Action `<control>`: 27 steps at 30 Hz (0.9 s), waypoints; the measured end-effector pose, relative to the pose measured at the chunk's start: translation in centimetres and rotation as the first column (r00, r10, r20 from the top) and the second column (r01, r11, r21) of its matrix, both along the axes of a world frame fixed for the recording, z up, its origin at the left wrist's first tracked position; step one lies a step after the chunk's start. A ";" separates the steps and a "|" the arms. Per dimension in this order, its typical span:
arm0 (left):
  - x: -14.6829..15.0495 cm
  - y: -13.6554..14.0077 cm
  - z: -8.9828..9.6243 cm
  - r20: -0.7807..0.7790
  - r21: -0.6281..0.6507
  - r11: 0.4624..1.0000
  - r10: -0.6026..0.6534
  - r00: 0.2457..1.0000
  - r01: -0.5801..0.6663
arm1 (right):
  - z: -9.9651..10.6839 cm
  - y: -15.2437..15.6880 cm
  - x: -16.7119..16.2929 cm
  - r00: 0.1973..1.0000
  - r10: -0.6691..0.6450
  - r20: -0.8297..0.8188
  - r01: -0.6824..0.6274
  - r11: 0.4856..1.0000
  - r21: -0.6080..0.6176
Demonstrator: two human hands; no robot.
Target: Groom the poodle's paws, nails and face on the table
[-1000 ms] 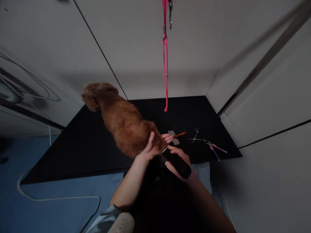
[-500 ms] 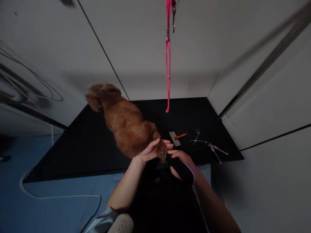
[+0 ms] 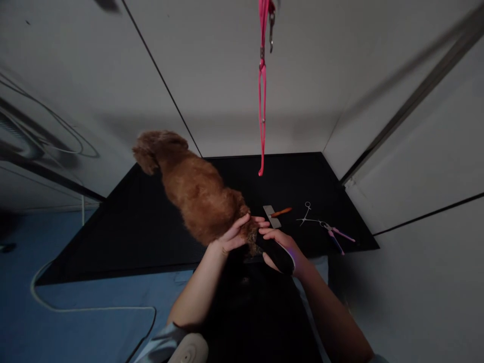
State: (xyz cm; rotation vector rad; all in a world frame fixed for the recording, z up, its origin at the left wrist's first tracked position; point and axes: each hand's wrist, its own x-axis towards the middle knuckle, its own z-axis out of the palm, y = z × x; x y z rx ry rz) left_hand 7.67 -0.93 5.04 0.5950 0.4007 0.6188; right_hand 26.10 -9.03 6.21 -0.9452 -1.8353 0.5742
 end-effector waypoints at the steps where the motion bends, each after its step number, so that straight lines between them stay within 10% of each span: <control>1: 0.0 0.0 0.0 -0.001 -0.005 1.000 0.010 1.000 -0.010 | -0.1 -0.2 -0.2 0.999 -0.026 -0.018 0.026 1.000 -0.003; 12: 1.0 -0.1 -0.1 0.071 0.008 0.996 0.084 0.994 -0.084 | -2.0 -2.0 -2.6 0.904 -0.289 -0.314 0.282 0.957 -0.068; 27: 1.8 -0.5 -0.5 0.110 -0.023 0.981 0.195 0.975 -0.194 | -1.8 -2.8 -3.5 0.895 -0.346 -0.283 0.306 0.935 -0.177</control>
